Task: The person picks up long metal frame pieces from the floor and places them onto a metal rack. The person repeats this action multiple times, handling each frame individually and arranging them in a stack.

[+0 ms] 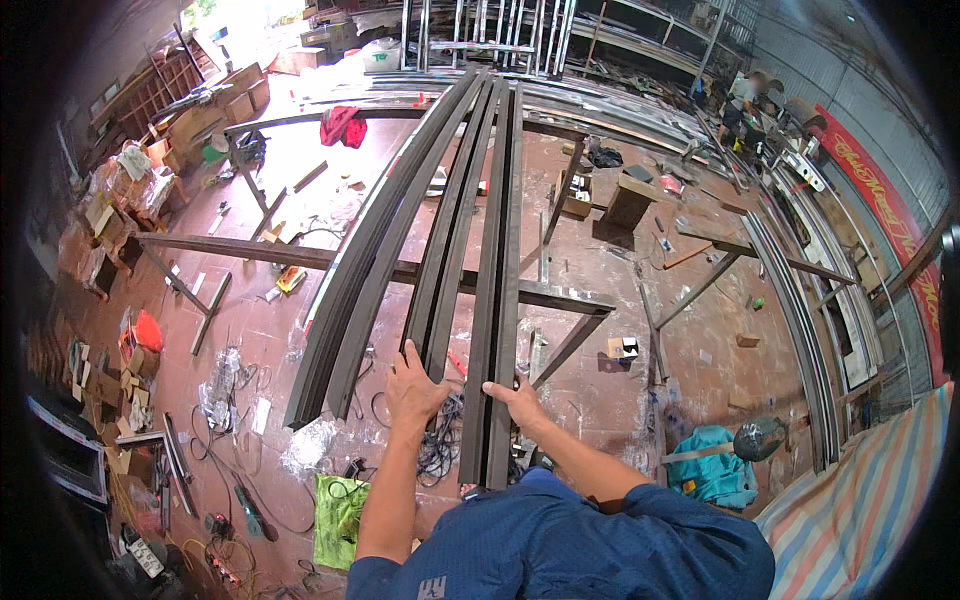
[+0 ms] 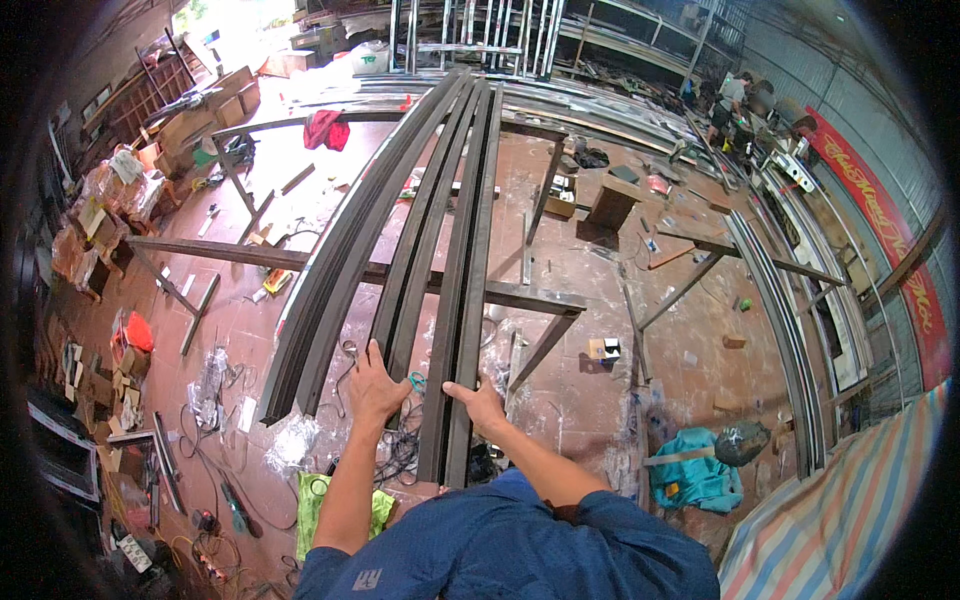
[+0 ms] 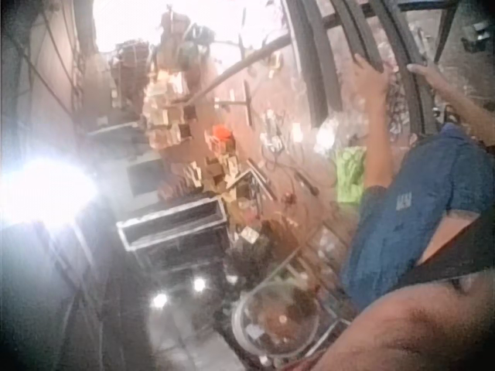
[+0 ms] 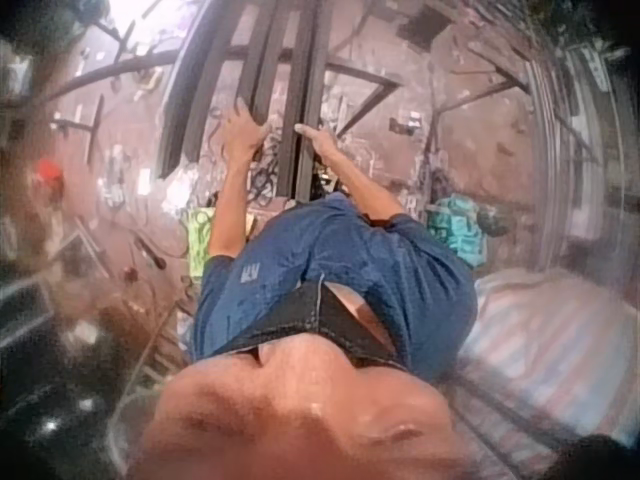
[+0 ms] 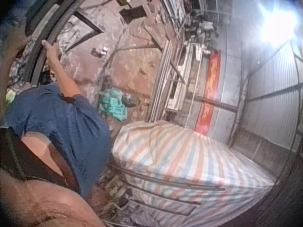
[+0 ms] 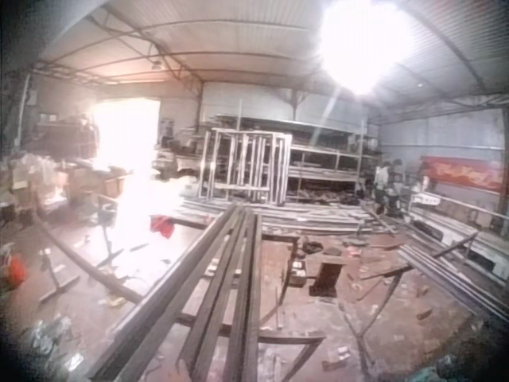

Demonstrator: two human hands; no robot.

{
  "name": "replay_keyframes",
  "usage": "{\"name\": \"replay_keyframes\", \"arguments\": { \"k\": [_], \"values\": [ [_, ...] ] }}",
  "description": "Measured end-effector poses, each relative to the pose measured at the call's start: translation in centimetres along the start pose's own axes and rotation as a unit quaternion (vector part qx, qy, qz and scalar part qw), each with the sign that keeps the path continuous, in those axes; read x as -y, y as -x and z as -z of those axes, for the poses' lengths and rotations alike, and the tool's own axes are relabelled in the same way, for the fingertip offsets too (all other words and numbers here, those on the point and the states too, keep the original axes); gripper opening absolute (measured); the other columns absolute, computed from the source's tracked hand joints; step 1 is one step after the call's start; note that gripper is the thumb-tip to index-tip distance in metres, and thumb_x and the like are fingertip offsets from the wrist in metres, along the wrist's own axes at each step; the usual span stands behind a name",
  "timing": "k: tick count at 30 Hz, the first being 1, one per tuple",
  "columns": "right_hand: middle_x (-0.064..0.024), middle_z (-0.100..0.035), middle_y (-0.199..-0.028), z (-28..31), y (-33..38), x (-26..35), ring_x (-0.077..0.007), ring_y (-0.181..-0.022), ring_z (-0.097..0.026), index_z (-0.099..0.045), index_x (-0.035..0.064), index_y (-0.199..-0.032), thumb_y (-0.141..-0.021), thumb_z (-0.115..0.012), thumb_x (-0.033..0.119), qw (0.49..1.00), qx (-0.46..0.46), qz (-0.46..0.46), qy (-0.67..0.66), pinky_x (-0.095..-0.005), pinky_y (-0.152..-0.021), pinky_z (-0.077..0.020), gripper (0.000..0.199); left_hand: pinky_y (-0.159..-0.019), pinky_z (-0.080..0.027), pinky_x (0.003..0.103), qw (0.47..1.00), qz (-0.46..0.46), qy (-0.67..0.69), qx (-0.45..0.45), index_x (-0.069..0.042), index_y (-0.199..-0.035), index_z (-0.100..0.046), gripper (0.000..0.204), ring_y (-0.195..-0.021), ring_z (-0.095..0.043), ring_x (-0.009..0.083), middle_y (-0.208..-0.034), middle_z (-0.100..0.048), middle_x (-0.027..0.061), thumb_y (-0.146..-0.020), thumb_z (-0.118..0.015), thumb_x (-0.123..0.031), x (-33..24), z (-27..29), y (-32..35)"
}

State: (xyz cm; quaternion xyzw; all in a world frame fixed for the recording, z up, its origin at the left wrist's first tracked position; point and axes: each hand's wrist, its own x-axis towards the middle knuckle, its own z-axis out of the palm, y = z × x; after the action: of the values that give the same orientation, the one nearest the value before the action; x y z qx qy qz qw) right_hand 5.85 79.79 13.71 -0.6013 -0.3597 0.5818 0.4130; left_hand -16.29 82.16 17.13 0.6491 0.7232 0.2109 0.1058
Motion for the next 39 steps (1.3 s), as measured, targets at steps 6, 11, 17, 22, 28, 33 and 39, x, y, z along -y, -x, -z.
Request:
{"name": "replay_keyframes", "arguments": {
  "k": [6, 11, 17, 22, 28, 33, 39],
  "values": [
    [-0.0202, -0.068, -0.133, 0.0, -1.2, -2.0, -0.0279, -0.117, -0.068, -0.044, -0.0079, -0.151, -0.084, -0.09, 0.032, 1.0, -0.012, 0.007, 0.0, -0.0399, -0.102, -0.0548, 0.091, -0.106, -0.05, 0.054, 0.999, -0.041, 0.021, -0.007, 0.001, -0.16, -0.04, 0.112, -0.124, -0.059, 0.0469, -0.139, -0.057, 0.0283, -0.07, -0.092, -0.041, 2.7, -1.2, -0.9],
    [-0.0198, -0.064, -0.139, -1.2, -1.3, -3.1, -0.0292, -0.124, -0.064, -0.039, -0.0067, -0.155, -0.084, -0.091, 0.038, 0.999, -0.04, -0.014, -0.025, -0.0428, -0.106, -0.0523, 0.098, -0.106, -0.05, 0.053, 0.998, -0.055, -0.004, 0.033, -0.013, -0.162, -0.043, 0.106, -0.124, -0.06, 0.0455, -0.137, -0.058, 0.025, -0.073, -0.089, -0.048, 3.4, 0.2, -1.4],
    [-0.0156, -0.06, -0.145, -4.3, 3.8, -1.3, -0.0299, -0.131, -0.058, -0.038, 0.0026, -0.159, -0.084, -0.092, 0.04, 0.991, 0.023, -0.071, -0.112, -0.0482, -0.11, -0.0488, 0.1, -0.099, -0.053, 0.058, 0.996, -0.043, -0.069, 0.027, -0.017, -0.164, -0.042, 0.098, -0.117, -0.063, 0.0473, -0.135, -0.057, 0.0252, -0.083, -0.079, -0.058, 3.1, 1.1, -1.3],
    [-0.0158, -0.063, -0.139, -4.7, 2.2, -3.1, -0.0291, -0.124, -0.062, -0.045, 0.0041, -0.151, -0.083, -0.092, 0.032, 0.989, 0.043, -0.063, -0.128, -0.0483, -0.105, -0.0522, 0.087, -0.086, -0.056, 0.059, 0.996, -0.055, -0.067, -0.022, -0.016, -0.164, -0.042, 0.091, -0.101, -0.067, 0.053, -0.129, -0.057, 0.0271, -0.089, -0.074, -0.057, 1.1, -0.3, -0.3],
    [-0.0154, -0.065, -0.133, -3.0, 1.8, -1.7, -0.0298, -0.117, -0.066, -0.046, 0.0033, -0.15, -0.084, -0.091, 0.025, 0.984, 0.029, -0.074, -0.162, -0.0472, -0.099, -0.056, 0.083, -0.09, -0.055, 0.061, 1.0, -0.015, -0.016, 0.006, -0.017, -0.164, -0.043, 0.093, -0.104, -0.066, 0.0561, -0.135, -0.055, 0.029, -0.086, -0.076, -0.056, -0.1, -1.6, -0.3],
    [-0.0145, -0.064, -0.134, -2.7, 1.6, -1.3, -0.0283, -0.121, -0.064, -0.042, 0.0022, -0.15, -0.083, -0.094, 0.023, 0.987, 0.01, -0.038, -0.154, -0.0454, -0.102, -0.0553, 0.088, -0.095, -0.054, 0.061, 0.999, -0.047, -0.013, -0.014, -0.024, -0.161, -0.048, 0.087, -0.106, -0.066, 0.0573, -0.138, -0.055, 0.0301, -0.085, -0.077, -0.054, 0.1, -2.3, -0.7],
    [-0.0159, -0.063, -0.134, -4.9, 1.1, -1.7, -0.0304, -0.121, -0.063, -0.038, 0.0031, -0.153, -0.078, -0.094, 0.014, 0.993, -0.015, 0.01, -0.118, -0.0451, -0.104, -0.0542, 0.095, -0.093, -0.055, 0.061, 0.998, -0.06, 0.011, -0.012, -0.026, -0.158, -0.054, 0.08, -0.105, -0.067, 0.0561, -0.14, -0.057, 0.0324, -0.086, -0.076, -0.052, 0.5, -1.6, -1.0]
  ]
}}
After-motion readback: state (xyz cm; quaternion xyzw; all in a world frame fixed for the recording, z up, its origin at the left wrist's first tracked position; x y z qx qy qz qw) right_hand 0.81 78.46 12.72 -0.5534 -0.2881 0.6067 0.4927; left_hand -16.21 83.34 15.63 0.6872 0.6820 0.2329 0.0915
